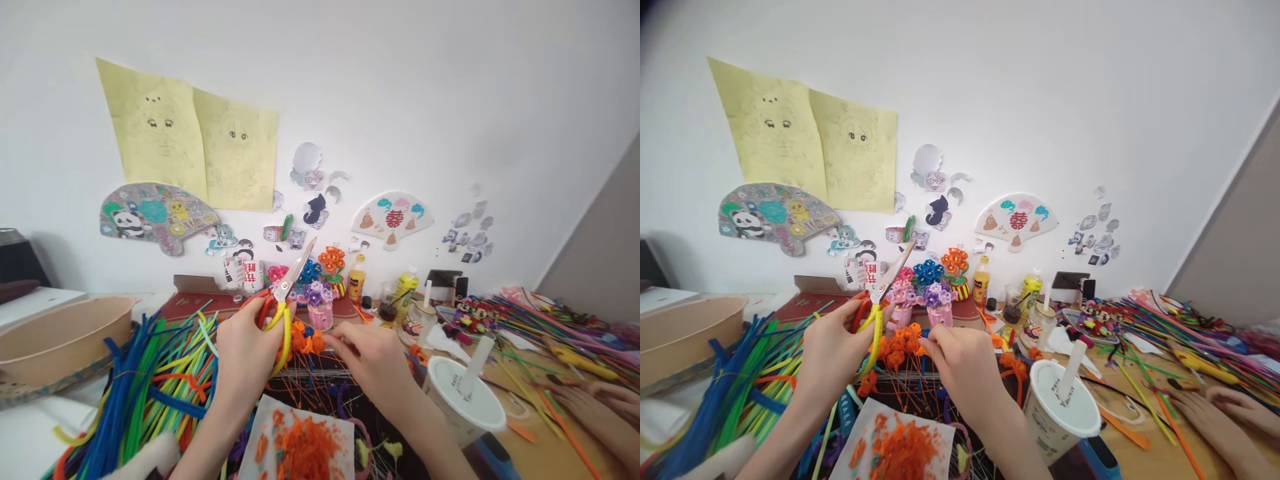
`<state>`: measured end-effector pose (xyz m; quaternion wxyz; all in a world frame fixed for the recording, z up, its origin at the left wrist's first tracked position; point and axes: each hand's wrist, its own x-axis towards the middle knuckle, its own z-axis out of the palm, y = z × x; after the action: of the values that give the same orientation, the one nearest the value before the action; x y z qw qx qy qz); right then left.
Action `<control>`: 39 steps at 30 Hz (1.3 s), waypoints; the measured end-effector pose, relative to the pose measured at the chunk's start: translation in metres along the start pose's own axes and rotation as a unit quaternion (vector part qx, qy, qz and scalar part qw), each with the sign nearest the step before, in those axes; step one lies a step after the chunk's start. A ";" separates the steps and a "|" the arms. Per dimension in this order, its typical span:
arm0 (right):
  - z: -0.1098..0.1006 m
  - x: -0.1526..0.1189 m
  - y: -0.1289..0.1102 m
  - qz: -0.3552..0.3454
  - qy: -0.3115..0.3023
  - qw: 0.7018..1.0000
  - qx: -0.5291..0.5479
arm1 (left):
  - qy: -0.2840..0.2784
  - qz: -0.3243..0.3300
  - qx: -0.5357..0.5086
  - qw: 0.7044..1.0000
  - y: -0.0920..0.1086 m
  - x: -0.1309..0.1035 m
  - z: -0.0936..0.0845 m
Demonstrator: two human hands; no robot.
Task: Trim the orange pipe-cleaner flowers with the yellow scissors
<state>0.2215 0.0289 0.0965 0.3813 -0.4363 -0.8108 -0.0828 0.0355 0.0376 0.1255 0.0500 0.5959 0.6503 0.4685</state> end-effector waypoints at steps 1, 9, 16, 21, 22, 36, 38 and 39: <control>0.000 0.000 0.001 0.000 -0.013 1.000 0.005 | -0.001 0.000 0.003 1.000 0.000 0.000 0.000; -0.005 0.002 0.003 -0.017 -0.083 0.995 0.049 | -0.009 -0.002 0.030 1.000 -0.007 0.004 -0.006; -0.004 -0.002 0.009 -0.064 -0.120 0.990 0.044 | -0.036 -0.011 0.056 0.998 -0.012 0.009 -0.008; 0.004 -0.004 0.012 -0.093 -0.129 0.987 0.030 | -0.087 -0.020 0.080 0.993 -0.013 0.010 -0.007; 0.006 -0.004 0.011 -0.089 -0.133 0.987 0.027 | -0.097 -0.022 0.087 0.991 -0.013 0.010 -0.007; 0.056 -0.014 -0.024 0.256 -0.178 0.891 0.329 | -0.031 -0.064 0.123 0.990 -0.039 0.030 -0.048; 0.072 -0.019 -0.032 0.261 -0.191 0.880 0.348 | 0.001 -0.066 0.104 0.992 -0.042 0.033 -0.068; 0.079 -0.021 -0.034 0.264 -0.195 0.877 0.352 | 0.016 -0.067 0.093 0.993 -0.044 0.033 -0.077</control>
<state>0.1589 0.0313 0.0341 0.3519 -0.4782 -0.6992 0.3983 -0.0540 0.0292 0.1554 0.0155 0.5451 0.7302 0.4116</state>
